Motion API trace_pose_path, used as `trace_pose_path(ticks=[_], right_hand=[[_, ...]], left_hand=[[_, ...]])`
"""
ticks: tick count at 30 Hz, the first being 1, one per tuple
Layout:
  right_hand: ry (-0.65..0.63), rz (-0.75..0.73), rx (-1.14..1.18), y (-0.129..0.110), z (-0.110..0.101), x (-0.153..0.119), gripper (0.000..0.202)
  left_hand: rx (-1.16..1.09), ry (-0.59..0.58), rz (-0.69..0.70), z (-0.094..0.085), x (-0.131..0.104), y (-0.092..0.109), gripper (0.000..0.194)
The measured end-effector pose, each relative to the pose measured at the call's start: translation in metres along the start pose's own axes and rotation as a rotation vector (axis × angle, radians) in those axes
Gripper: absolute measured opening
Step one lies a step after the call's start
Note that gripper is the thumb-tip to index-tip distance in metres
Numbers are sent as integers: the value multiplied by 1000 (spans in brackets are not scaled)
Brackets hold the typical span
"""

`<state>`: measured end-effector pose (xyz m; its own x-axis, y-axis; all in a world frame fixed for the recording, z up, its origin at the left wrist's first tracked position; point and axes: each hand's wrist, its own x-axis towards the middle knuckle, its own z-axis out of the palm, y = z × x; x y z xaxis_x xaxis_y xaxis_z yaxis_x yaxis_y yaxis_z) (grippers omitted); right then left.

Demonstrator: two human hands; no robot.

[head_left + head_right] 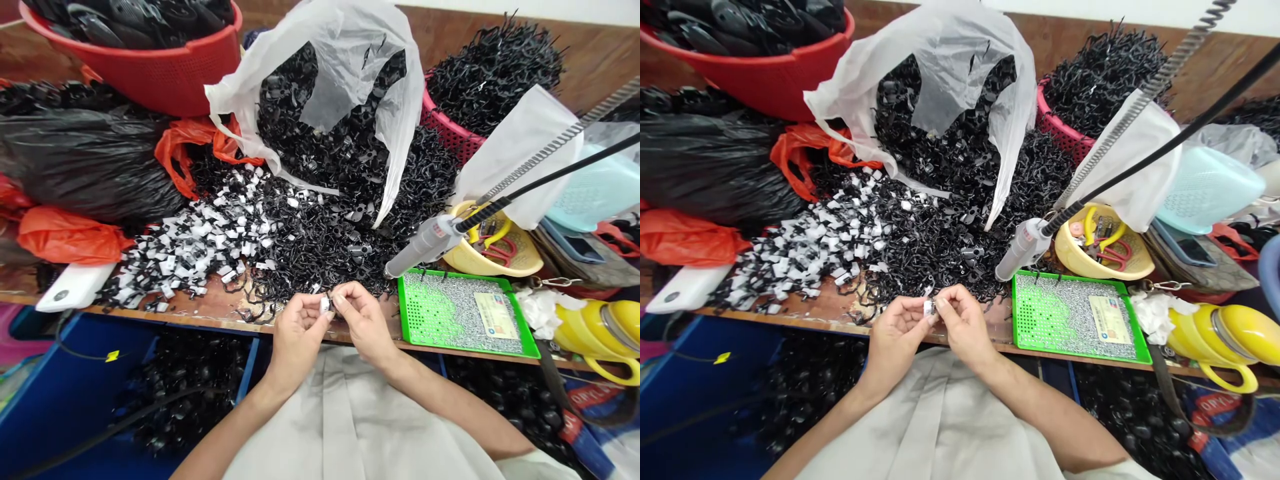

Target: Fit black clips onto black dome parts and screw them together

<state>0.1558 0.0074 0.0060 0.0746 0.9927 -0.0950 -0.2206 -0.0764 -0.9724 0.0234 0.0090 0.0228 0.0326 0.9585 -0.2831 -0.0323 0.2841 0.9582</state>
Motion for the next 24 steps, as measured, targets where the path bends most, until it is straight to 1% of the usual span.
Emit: trace_pose_path(ticks=[4,7,17,20,24], right_hand=[[0,-10,34,1,0,-1,13],[3,-20,54,1,0,-2,11],[-42,-91,-4,-7,1,-3,10],[-55,-93,-10,-8,1,-2,10],[-56,-89,-22,-9,1,-1,11]], left_hand=[[36,-20,25,-1,1,-2,25],[34,-32,13,0,1,-2,26],[-45,-28,-43,0,-1,11,27],[-84,-41,-66,-1,-1,14,26],[-50,-52,-24,-3,-1,12,24]])
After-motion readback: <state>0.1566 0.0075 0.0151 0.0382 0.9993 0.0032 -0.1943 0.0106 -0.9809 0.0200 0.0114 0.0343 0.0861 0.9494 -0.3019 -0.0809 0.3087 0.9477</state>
